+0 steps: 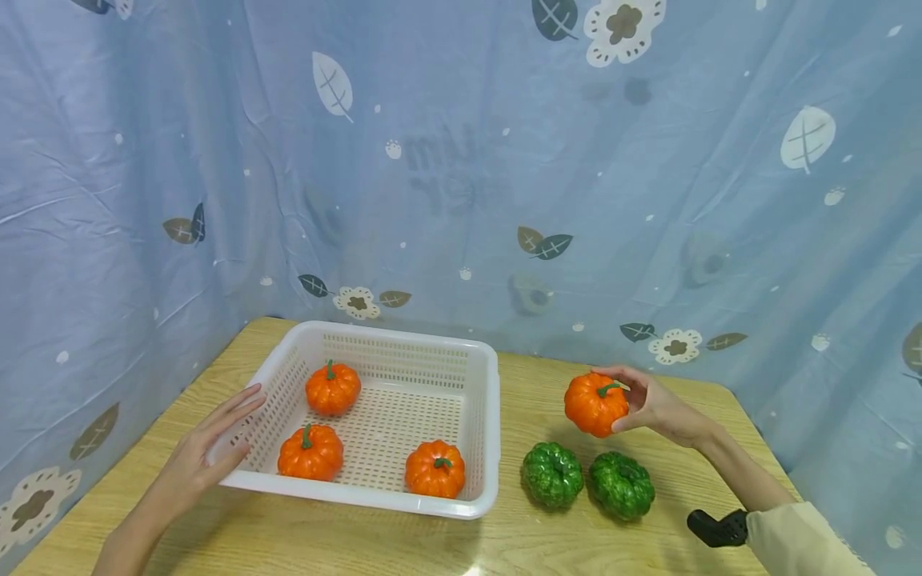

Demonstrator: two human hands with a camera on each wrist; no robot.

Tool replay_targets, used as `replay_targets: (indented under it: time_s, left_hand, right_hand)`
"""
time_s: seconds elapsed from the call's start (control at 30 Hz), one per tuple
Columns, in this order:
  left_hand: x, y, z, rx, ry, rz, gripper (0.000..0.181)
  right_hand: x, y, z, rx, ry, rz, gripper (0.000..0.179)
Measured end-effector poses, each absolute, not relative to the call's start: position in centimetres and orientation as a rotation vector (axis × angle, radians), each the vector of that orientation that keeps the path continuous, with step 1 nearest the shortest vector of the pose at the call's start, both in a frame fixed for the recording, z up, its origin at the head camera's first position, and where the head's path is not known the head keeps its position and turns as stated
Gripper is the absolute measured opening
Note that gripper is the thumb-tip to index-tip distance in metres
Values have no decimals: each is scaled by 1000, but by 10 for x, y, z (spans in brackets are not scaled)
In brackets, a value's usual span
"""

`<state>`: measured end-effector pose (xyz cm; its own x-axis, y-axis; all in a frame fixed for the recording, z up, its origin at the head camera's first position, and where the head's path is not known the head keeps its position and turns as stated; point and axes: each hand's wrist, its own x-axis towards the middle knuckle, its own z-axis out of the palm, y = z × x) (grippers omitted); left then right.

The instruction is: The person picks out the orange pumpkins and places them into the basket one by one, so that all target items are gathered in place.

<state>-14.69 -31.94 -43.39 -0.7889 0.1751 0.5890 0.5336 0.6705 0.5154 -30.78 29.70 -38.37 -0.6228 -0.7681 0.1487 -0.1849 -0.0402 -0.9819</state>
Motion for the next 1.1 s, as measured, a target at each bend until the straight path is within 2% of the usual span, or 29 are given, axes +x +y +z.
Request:
replay_targets:
  time_s: [0.37,0.57,0.83,1.1]
  left_hand:
    - [-144,-320,-432,-546,-2384,-965,53]
    - [-145,-319,-430,-546,-2376,-980,53]
    - [-145,-318,-431,-544,-2377,-985,53]
    - [-146,-319,-433,-527,-2395,-976,53]
  right_hand:
    - [-280,275,-377,-1070,1693,-1681,60]
    - [-269,266,-374,-1086,1764,-1669,72]
    - [-263,250,-371,-1131,1897,-1651,61]
    - [-262,229,-368,-1054,1959,-1663,66]
